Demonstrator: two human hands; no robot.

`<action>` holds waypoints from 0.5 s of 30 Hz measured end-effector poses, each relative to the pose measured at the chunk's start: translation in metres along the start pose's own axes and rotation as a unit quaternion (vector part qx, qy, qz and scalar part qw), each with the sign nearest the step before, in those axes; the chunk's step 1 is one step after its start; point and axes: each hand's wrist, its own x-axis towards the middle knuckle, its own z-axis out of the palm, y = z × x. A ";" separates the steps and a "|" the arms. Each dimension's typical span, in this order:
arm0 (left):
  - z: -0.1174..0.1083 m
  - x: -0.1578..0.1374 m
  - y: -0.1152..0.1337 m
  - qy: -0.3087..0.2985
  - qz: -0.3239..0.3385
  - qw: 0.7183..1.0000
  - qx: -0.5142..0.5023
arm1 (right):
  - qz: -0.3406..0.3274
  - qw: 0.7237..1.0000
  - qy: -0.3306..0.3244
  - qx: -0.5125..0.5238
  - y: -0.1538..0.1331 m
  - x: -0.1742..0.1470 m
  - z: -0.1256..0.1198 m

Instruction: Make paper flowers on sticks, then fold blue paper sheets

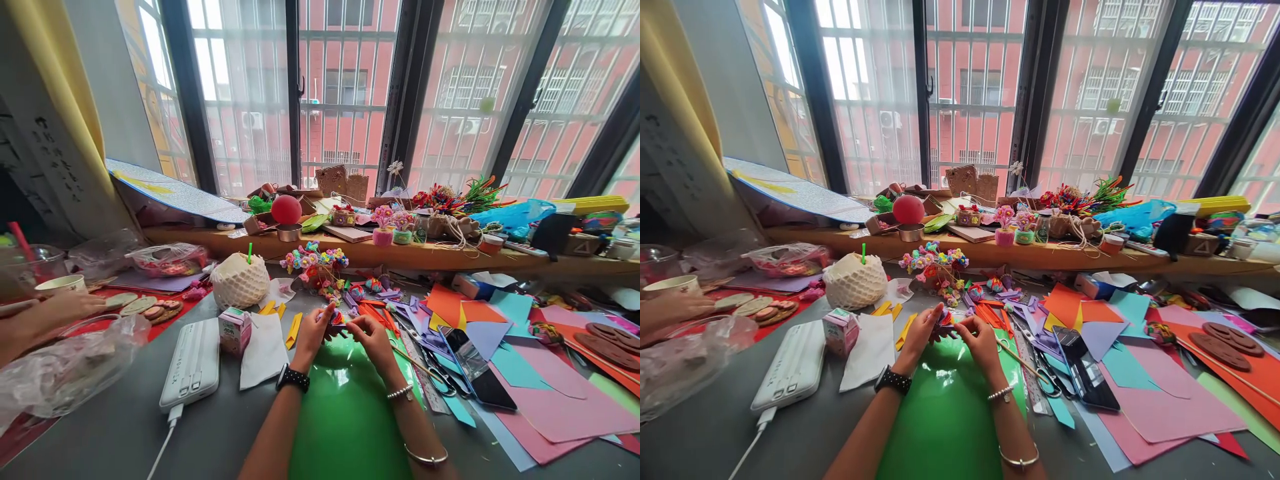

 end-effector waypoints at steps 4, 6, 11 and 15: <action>0.000 -0.001 0.000 0.003 -0.002 1.000 0.020 | 0.015 1.000 -0.022 0.000 0.000 0.001 0.000; 0.000 -0.001 0.000 0.006 0.005 0.999 0.032 | 0.016 1.000 -0.024 -0.006 -0.001 0.000 0.000; 0.002 -0.001 0.002 0.036 0.038 0.996 0.072 | 0.004 0.998 0.040 -0.042 -0.001 -0.001 -0.001; 0.005 -0.006 0.007 0.061 0.220 0.955 0.187 | -0.003 0.992 0.102 -0.078 0.001 -0.002 -0.002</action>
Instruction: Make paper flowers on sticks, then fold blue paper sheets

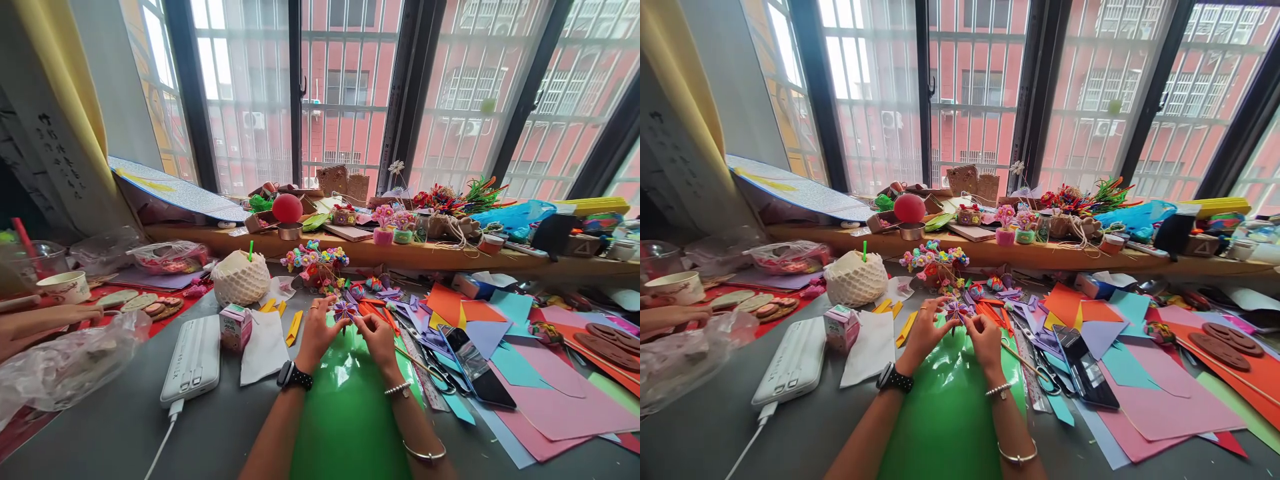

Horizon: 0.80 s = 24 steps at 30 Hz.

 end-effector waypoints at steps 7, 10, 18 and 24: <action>0.005 -0.007 0.011 -0.055 0.154 0.980 0.113 | -0.010 0.999 0.025 -0.028 -0.002 -0.001 0.000; 0.007 -0.008 0.011 -0.063 0.148 0.977 0.142 | -0.007 0.999 0.020 -0.028 -0.002 -0.002 0.001; 0.003 -0.006 0.012 -0.086 0.136 0.980 0.113 | -0.076 0.997 -0.024 -0.008 -0.007 -0.001 0.000; -0.002 -0.004 0.008 -0.077 0.114 0.991 0.003 | -0.141 0.987 -0.075 0.000 -0.017 -0.003 -0.006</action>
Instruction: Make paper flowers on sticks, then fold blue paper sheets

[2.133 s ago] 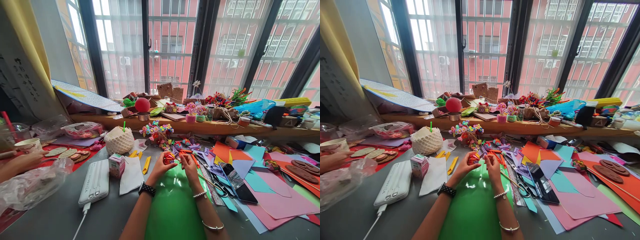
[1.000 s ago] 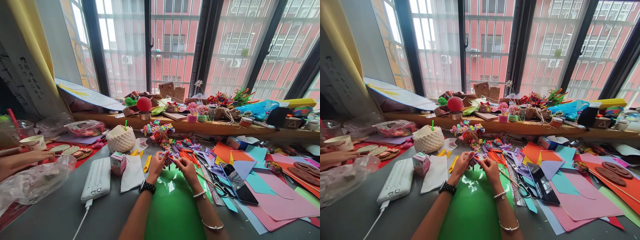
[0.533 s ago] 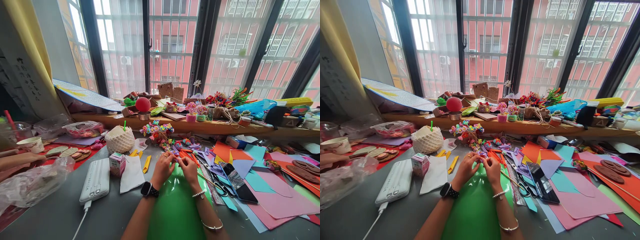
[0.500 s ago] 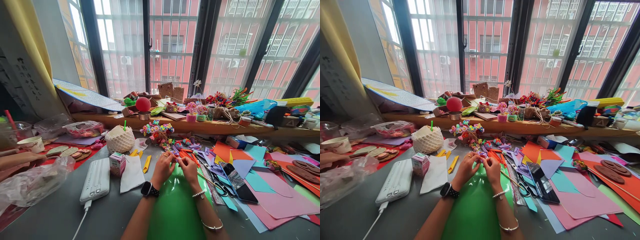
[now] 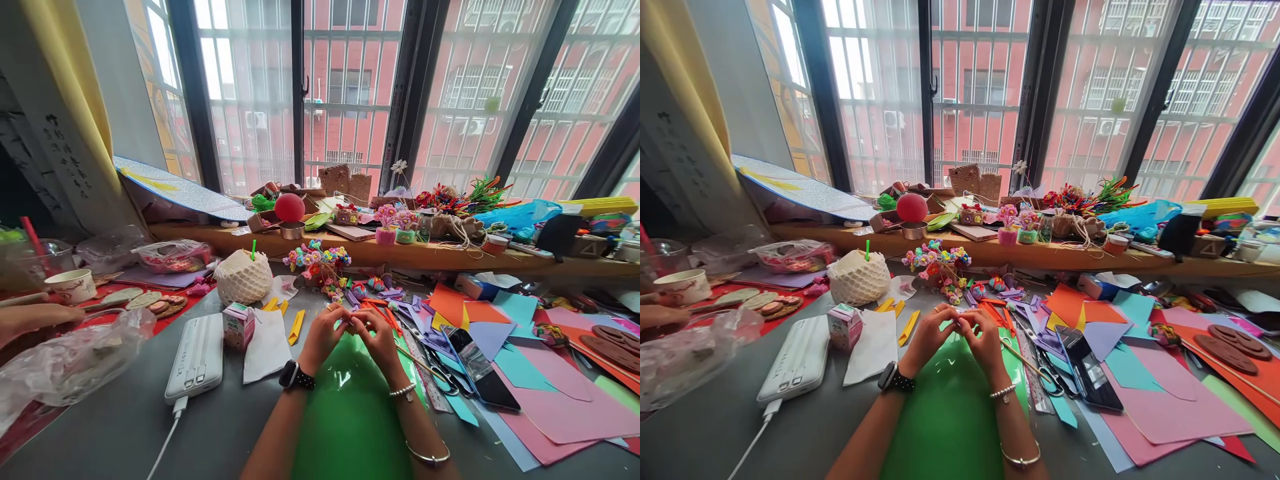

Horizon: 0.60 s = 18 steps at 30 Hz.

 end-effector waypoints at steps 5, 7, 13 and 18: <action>-0.013 0.003 -0.002 -0.024 -0.060 0.992 -0.104 | -0.005 1.000 -0.020 -0.017 -0.005 0.000 -0.004; -0.018 0.004 -0.004 -0.046 -0.107 0.981 -0.156 | -0.006 0.999 -0.027 -0.024 -0.004 0.000 -0.004; -0.025 0.004 -0.007 -0.134 -0.229 0.914 -0.306 | 0.080 0.994 -0.071 0.032 0.004 -0.001 -0.004; -0.026 0.003 -0.012 -0.185 -0.268 0.875 -0.358 | 0.128 0.979 -0.116 0.110 0.006 0.000 -0.005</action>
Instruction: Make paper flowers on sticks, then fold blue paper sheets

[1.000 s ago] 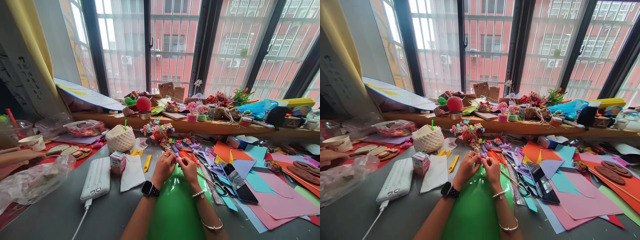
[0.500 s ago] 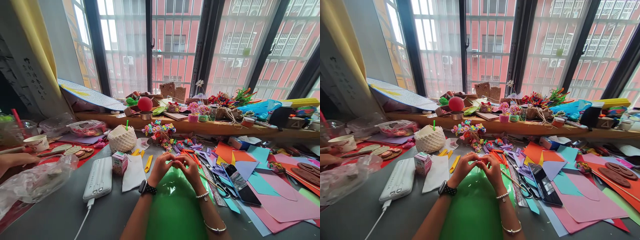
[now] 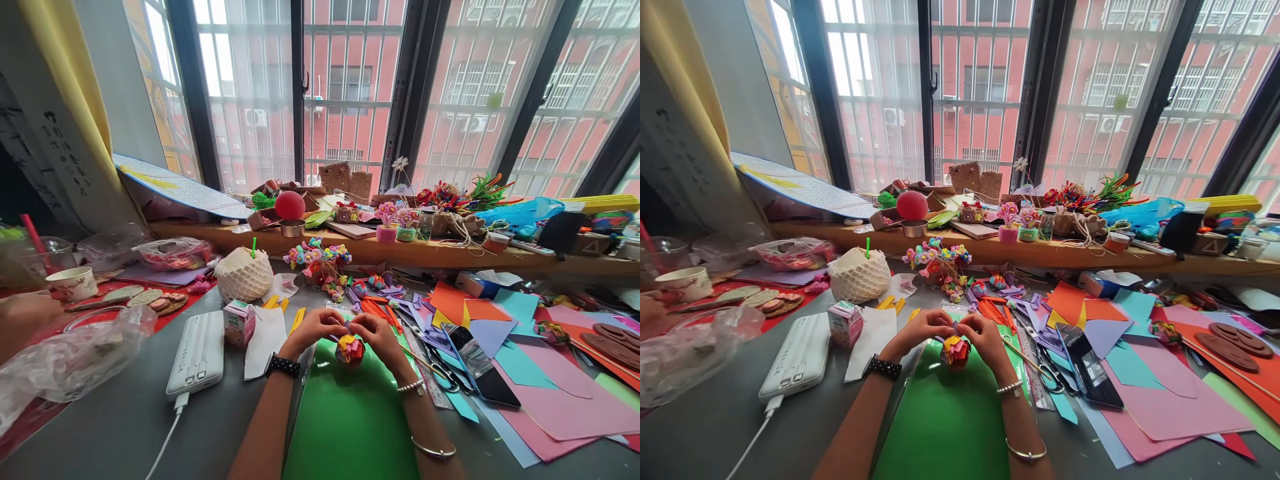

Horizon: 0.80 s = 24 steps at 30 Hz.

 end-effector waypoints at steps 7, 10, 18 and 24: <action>-0.004 -0.001 -0.001 -0.014 -0.037 0.999 0.018 | 0.025 0.999 -0.033 -0.001 0.000 0.000 -0.002; -0.004 0.000 -0.002 -0.013 -0.031 0.999 0.020 | 0.025 0.999 -0.037 0.003 0.001 0.000 0.000; -0.007 0.007 -0.012 -0.014 -0.036 0.998 0.041 | 0.010 0.999 -0.016 -0.041 0.006 0.003 0.003; -0.006 0.007 -0.011 -0.015 -0.055 0.997 0.047 | 0.014 0.999 -0.015 -0.050 0.011 0.005 0.003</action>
